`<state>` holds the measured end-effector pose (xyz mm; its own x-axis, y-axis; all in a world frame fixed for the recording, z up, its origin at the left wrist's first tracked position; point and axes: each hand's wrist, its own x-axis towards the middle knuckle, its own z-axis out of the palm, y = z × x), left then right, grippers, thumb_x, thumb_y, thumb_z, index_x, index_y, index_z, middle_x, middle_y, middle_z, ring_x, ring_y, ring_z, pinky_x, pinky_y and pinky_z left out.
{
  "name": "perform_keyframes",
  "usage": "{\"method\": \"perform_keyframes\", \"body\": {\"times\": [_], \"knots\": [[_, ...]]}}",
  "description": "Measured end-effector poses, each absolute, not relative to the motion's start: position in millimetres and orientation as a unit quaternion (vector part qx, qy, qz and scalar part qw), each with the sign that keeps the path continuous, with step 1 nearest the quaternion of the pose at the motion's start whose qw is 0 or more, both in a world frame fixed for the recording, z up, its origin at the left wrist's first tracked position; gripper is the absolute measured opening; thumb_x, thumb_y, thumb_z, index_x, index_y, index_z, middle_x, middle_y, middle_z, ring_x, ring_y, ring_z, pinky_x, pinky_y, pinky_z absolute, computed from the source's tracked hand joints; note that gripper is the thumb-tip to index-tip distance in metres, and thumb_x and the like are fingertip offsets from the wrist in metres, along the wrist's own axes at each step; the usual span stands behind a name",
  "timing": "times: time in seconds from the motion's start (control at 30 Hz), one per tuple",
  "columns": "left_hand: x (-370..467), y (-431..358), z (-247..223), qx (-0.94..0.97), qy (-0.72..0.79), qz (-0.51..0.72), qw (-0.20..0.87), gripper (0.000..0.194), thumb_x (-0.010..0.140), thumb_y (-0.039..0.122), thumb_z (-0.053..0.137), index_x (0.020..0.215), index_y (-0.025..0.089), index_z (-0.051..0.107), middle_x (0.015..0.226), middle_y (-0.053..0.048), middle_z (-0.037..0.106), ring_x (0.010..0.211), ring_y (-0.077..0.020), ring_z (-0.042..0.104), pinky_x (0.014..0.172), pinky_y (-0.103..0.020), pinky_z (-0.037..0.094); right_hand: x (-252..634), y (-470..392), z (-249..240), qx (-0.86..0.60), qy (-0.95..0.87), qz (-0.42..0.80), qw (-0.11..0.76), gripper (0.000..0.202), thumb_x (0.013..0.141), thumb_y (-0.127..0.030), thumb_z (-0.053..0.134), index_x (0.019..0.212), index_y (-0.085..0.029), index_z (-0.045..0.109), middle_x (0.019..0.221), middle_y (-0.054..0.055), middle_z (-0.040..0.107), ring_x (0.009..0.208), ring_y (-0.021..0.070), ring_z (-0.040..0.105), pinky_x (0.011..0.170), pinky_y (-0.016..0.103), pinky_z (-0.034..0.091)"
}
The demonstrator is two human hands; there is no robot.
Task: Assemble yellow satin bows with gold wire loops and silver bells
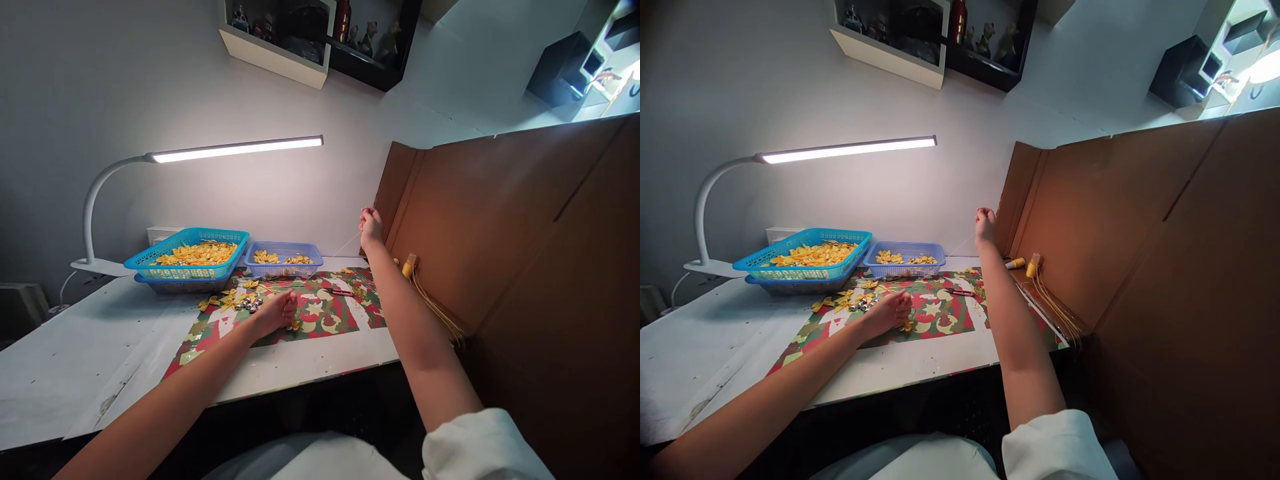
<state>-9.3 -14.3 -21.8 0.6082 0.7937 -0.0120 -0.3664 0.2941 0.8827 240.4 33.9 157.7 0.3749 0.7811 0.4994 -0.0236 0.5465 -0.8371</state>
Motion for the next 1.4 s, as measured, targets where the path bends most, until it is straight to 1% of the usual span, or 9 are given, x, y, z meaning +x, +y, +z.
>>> {"method": "perform_keyframes", "body": {"times": [0.13, 0.27, 0.37, 0.47, 0.6, 0.73, 1.0, 1.2, 1.4], "knots": [[-20.2, -6.5, -15.8, 0.380, 0.198, 0.496, 0.755, 0.028, 0.093, 0.030, 0.051, 0.068, 0.020, 0.044, 0.056, 0.006, 0.042, 0.047, -0.0087, 0.043, 0.050, -0.020, 0.043, 219.4, 27.2, 117.8, -0.434, -0.486, 0.312, 0.691, 0.019, 0.078, -0.028, 0.058, 0.069, -0.021, 0.044, 0.051, -0.010, 0.038, 0.047, 0.0070, 0.030, 0.046, 0.020, 0.021], [-29.2, 3.1, -12.5, 0.340, 0.192, 0.562, 0.729, 0.020, 0.094, 0.016, 0.044, 0.076, 0.020, 0.052, 0.073, 0.000, 0.064, 0.066, -0.0097, 0.063, 0.068, -0.021, 0.053, 192.4, 8.1, 78.0, -0.456, -0.542, 0.411, 0.573, 0.022, 0.071, -0.029, 0.069, 0.065, -0.019, 0.050, 0.046, -0.009, 0.045, 0.044, 0.0063, 0.034, 0.044, 0.019, 0.024], [-30.0, 4.6, -10.2, 0.349, 0.180, 0.577, 0.716, 0.015, 0.089, 0.010, 0.048, 0.086, 0.020, 0.059, 0.094, -0.001, 0.072, 0.090, -0.0102, 0.068, 0.085, -0.022, 0.052, 175.5, -10.6, 64.8, -0.440, -0.590, 0.490, 0.467, 0.022, 0.066, -0.029, 0.075, 0.065, -0.018, 0.057, 0.050, -0.004, 0.055, 0.047, 0.0083, 0.046, 0.048, 0.020, 0.035], [-25.1, -0.2, -8.2, 0.397, 0.166, 0.550, 0.716, 0.030, 0.077, 0.003, 0.057, 0.100, 0.021, 0.065, 0.107, -0.001, 0.074, 0.106, -0.0128, 0.066, 0.097, -0.025, 0.048, 158.8, -22.6, 65.5, -0.398, -0.623, 0.542, 0.399, 0.024, 0.063, -0.031, 0.080, 0.070, -0.016, 0.063, 0.065, 0.002, 0.065, 0.062, 0.0129, 0.060, 0.061, 0.025, 0.047], [-16.8, -10.9, -9.1, 0.481, 0.161, 0.446, 0.738, 0.033, 0.068, 0.004, 0.071, 0.100, 0.011, 0.071, 0.106, -0.013, 0.075, 0.108, -0.0255, 0.067, 0.103, -0.036, 0.043, 134.5, -17.6, 70.9, -0.349, -0.654, 0.503, 0.445, 0.025, 0.062, -0.037, 0.079, 0.071, -0.017, 0.067, 0.073, 0.000, 0.066, 0.069, 0.0116, 0.058, 0.064, 0.023, 0.046], [-15.5, -17.4, -12.1, 0.525, 0.152, 0.374, 0.750, 0.017, 0.077, 0.025, 0.075, 0.087, 0.011, 0.072, 0.105, -0.017, 0.076, 0.109, -0.0306, 0.067, 0.108, -0.045, 0.038, 122.4, 1.0, 64.9, -0.402, -0.648, 0.439, 0.475, 0.021, 0.061, -0.035, 0.078, 0.069, -0.017, 0.069, 0.070, -0.001, 0.066, 0.066, 0.0112, 0.055, 0.061, 0.023, 0.043], [-22.0, -14.2, -12.3, 0.517, 0.109, 0.347, 0.775, 0.033, 0.089, 0.042, 0.059, 0.066, 0.019, 0.058, 0.098, -0.008, 0.078, 0.108, -0.0280, 0.068, 0.107, -0.045, 0.038, 138.4, 18.0, 16.5, -0.467, -0.617, 0.374, 0.512, 0.014, 0.064, -0.030, 0.073, 0.063, -0.018, 0.067, 0.068, 0.002, 0.066, 0.074, 0.0171, 0.059, 0.070, 0.030, 0.047], [-24.6, -7.4, -16.3, 0.501, 0.117, 0.354, 0.782, 0.029, 0.086, 0.039, 0.061, 0.066, 0.018, 0.059, 0.088, -0.006, 0.078, 0.097, -0.0244, 0.070, 0.101, -0.040, 0.044, 142.8, -8.1, -8.8, -0.423, -0.645, 0.301, 0.560, 0.016, 0.075, -0.033, 0.059, 0.070, -0.020, 0.066, 0.088, 0.004, 0.064, 0.085, 0.0186, 0.058, 0.078, 0.031, 0.047], [-25.8, -2.1, -20.5, 0.492, 0.145, 0.363, 0.778, 0.026, 0.084, 0.034, 0.062, 0.064, 0.018, 0.061, 0.071, 0.000, 0.071, 0.075, -0.0170, 0.069, 0.088, -0.033, 0.050, 134.4, -15.2, -15.8, -0.388, -0.709, 0.276, 0.520, 0.017, 0.075, -0.020, 0.057, 0.063, -0.020, 0.070, 0.085, 0.003, 0.060, 0.086, 0.0173, 0.057, 0.083, 0.030, 0.045]]}}
